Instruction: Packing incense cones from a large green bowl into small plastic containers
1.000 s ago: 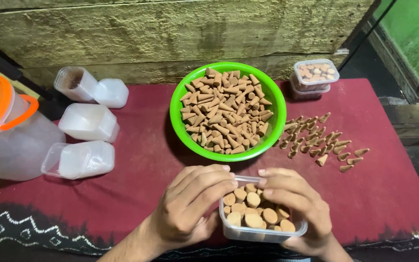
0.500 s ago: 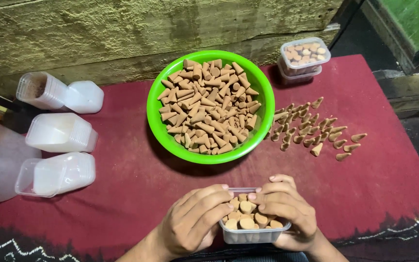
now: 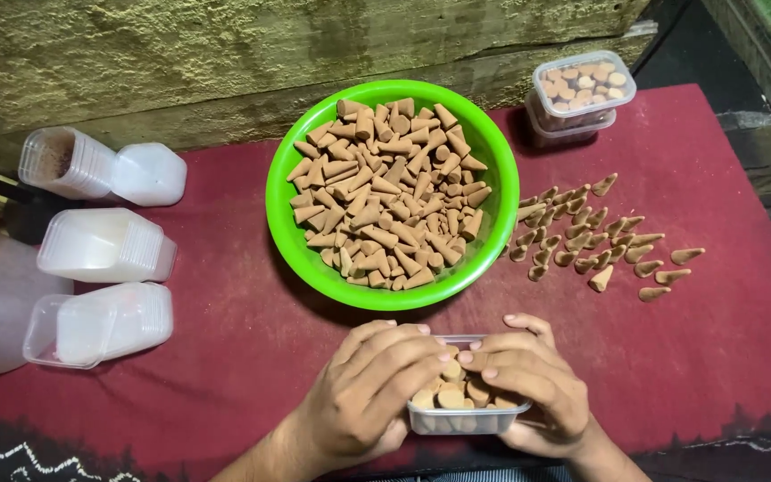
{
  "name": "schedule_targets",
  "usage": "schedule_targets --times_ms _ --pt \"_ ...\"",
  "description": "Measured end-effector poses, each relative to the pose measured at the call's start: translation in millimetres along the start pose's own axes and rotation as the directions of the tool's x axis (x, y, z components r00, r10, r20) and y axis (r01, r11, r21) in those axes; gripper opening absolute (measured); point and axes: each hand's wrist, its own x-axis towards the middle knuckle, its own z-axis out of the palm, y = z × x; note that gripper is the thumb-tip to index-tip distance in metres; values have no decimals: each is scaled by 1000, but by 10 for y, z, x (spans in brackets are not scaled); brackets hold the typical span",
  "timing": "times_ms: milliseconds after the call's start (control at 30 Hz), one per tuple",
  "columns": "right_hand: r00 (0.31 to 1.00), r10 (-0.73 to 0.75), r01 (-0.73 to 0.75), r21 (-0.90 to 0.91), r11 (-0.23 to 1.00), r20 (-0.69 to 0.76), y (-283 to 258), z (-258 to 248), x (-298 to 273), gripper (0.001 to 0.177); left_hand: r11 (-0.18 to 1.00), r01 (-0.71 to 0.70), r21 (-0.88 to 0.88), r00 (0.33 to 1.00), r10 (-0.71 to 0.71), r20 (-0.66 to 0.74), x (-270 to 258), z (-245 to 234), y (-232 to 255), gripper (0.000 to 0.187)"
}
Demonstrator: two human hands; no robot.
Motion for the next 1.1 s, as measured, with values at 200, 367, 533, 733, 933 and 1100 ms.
schedule_targets --times_ms 200,367,533,733,933,1100 --pt "998 -51 54 -107 993 27 102 32 -159 31 998 6 68 999 -9 44 0 14 -30 45" --pt "996 -85 88 -147 985 23 64 39 -53 31 1000 -15 18 998 14 58 3 30 -81 46" --pt "996 -64 70 -106 992 66 53 28 -55 40 1000 -20 -18 998 21 66 -34 37 -104 38" --pt "1000 -1 0 -76 997 -22 54 48 -1 39 997 66 32 998 -67 14 17 32 -42 27" --pt "1000 -4 4 -83 997 4 88 35 -76 36 994 -13 109 999 9 35 10 7 -2 21" --pt "998 -60 62 -144 988 23 103 43 -90 33 988 -120 97 993 120 10 50 -24 -21 15"
